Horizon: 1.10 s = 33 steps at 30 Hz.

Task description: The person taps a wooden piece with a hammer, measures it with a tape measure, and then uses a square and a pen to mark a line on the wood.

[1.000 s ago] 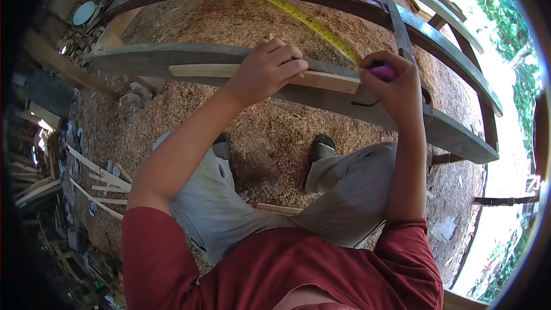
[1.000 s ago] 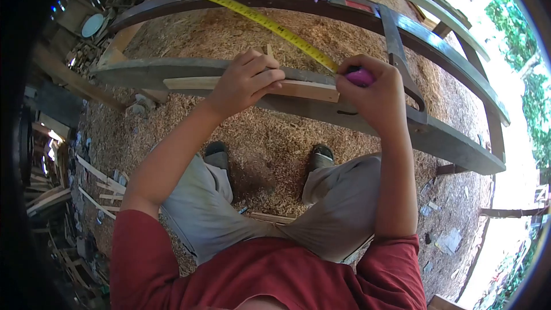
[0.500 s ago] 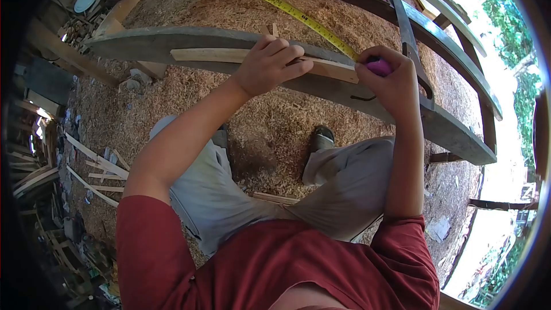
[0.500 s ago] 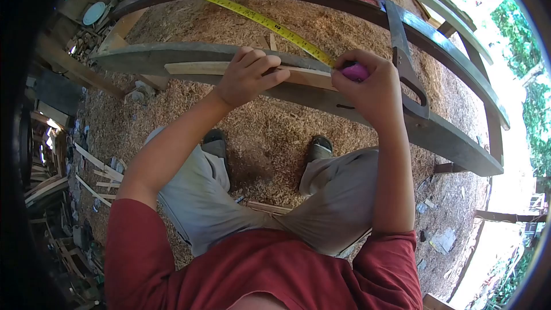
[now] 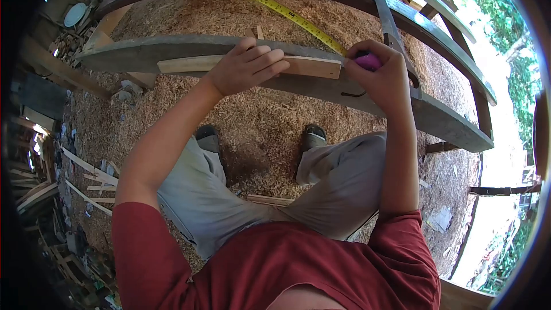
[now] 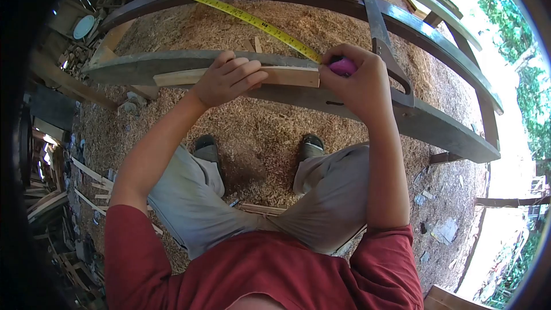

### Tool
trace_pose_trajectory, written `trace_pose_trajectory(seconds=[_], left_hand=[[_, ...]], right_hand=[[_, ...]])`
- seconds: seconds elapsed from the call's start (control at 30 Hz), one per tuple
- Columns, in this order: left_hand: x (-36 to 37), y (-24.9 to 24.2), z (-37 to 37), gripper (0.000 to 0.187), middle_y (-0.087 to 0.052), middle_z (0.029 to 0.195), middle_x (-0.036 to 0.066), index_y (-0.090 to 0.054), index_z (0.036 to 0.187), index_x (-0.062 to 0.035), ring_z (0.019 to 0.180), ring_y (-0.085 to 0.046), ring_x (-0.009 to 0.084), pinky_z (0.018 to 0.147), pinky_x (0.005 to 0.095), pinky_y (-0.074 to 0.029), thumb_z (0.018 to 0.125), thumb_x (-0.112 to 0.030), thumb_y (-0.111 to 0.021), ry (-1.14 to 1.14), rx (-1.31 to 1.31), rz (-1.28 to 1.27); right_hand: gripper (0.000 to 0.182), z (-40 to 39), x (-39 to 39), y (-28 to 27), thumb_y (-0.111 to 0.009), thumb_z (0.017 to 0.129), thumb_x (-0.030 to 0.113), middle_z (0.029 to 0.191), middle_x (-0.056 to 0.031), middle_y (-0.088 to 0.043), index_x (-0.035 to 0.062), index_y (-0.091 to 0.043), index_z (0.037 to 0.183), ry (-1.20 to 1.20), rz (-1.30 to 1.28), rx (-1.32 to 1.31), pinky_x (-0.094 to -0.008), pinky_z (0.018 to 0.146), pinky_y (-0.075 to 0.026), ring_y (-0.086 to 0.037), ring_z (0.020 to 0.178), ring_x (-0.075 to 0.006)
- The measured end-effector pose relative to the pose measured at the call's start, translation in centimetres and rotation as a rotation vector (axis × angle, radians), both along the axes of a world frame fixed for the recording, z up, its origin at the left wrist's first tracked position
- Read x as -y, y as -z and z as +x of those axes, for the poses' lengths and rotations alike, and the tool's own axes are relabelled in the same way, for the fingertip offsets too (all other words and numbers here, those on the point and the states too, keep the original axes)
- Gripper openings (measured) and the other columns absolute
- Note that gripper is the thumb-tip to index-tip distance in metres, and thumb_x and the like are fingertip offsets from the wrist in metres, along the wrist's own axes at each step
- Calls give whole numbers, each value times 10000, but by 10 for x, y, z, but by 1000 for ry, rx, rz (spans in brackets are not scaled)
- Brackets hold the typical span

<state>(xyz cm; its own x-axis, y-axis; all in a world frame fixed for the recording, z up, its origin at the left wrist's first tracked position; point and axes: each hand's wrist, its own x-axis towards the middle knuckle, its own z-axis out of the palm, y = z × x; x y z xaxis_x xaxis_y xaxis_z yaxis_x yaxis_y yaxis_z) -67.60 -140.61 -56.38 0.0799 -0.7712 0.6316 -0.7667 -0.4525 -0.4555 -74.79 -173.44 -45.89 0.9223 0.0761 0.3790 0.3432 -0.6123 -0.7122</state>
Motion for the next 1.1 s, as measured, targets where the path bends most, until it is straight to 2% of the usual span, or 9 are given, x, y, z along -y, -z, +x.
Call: trace_pose_trajectory(seconds=[0.13, 0.2, 0.4, 0.47, 0.6, 0.9, 1.03, 1.1], left_hand=[[5, -33, -25, 427, -686, 1274, 42, -735, 1352, -118, 1162, -675, 252, 1026, 451, -547, 926, -140, -749, 17, -120, -58], [4, -39, -28, 414, -719, 1213, 77, -759, 1327, -67, 1107, -712, 282, 955, 461, -601, 915, -82, -722, 54, -235, -109], [5, -49, -26, 431, -719, 1167, 102, -753, 1305, -7, 1023, -725, 275, 871, 410, -610, 874, -25, -740, 19, -213, -185], [6, -56, -23, 439, -720, 1157, 96, -753, 1307, -6, 1003, -726, 266, 845, 397, -602, 868, -18, -745, 20, -204, -195], [11, -63, -20, 443, -726, 1120, 70, -760, 1304, -13, 952, -728, 243, 782, 372, -578, 861, -14, -758, 26, -148, -209], [18, -83, -30, 363, -733, 1092, 46, -793, 1238, -34, 1004, -732, 241, 832, 376, -609, 876, -27, -820, 134, -24, -295], [20, -85, -40, 331, -737, 1090, 36, -799, 1205, -45, 1013, -730, 241, 818, 381, -613, 880, -31, -856, 143, -70, -266], [24, -91, -46, 330, -735, 1100, 31, -800, 1178, -54, 1040, -724, 236, 821, 374, -613, 860, -40, -889, 234, 44, -320]], right_hand=[[202, -2, 9, -2, -839, 835, 164, 857, -58, -772, 38, -817, 991, 13, 12, -13, -303, 796, -586, -704, 798, -106], [203, -1, 11, 0, -838, 834, 162, 859, -57, -771, 38, -815, 993, 11, 12, -31, -301, 796, -583, -702, 804, -103], [183, 1, 5, -4, -836, 847, 140, 868, -44, -774, 35, -815, 995, 4, 21, 4, -287, 805, -582, -704, 821, -91], [166, -2, 2, -12, -841, 867, 122, 885, -29, -780, 25, -814, 999, 41, 122, 27, -275, 814, -584, -706, 834, -82], [150, -4, 5, -18, -850, 890, 105, 904, -21, -785, 22, -814, 1009, 91, 112, 63, -264, 819, -584, -707, 848, -74], [142, -1, 19, -17, -869, 901, 83, 921, -7, -779, 20, -810, 1014, 167, 173, 124, -246, 801, -577, -691, 852, -61], [146, 4, 26, -14, -878, 905, 95, 923, -2, -774, 26, -811, 1015, 209, 190, 94, -240, 802, -571, -681, 854, -56], [145, 5, 27, -12, -880, 905, 96, 930, -2, -774, 30, -813, 1015, 225, 201, 78, -236, 806, -568, -680, 861, -55]])
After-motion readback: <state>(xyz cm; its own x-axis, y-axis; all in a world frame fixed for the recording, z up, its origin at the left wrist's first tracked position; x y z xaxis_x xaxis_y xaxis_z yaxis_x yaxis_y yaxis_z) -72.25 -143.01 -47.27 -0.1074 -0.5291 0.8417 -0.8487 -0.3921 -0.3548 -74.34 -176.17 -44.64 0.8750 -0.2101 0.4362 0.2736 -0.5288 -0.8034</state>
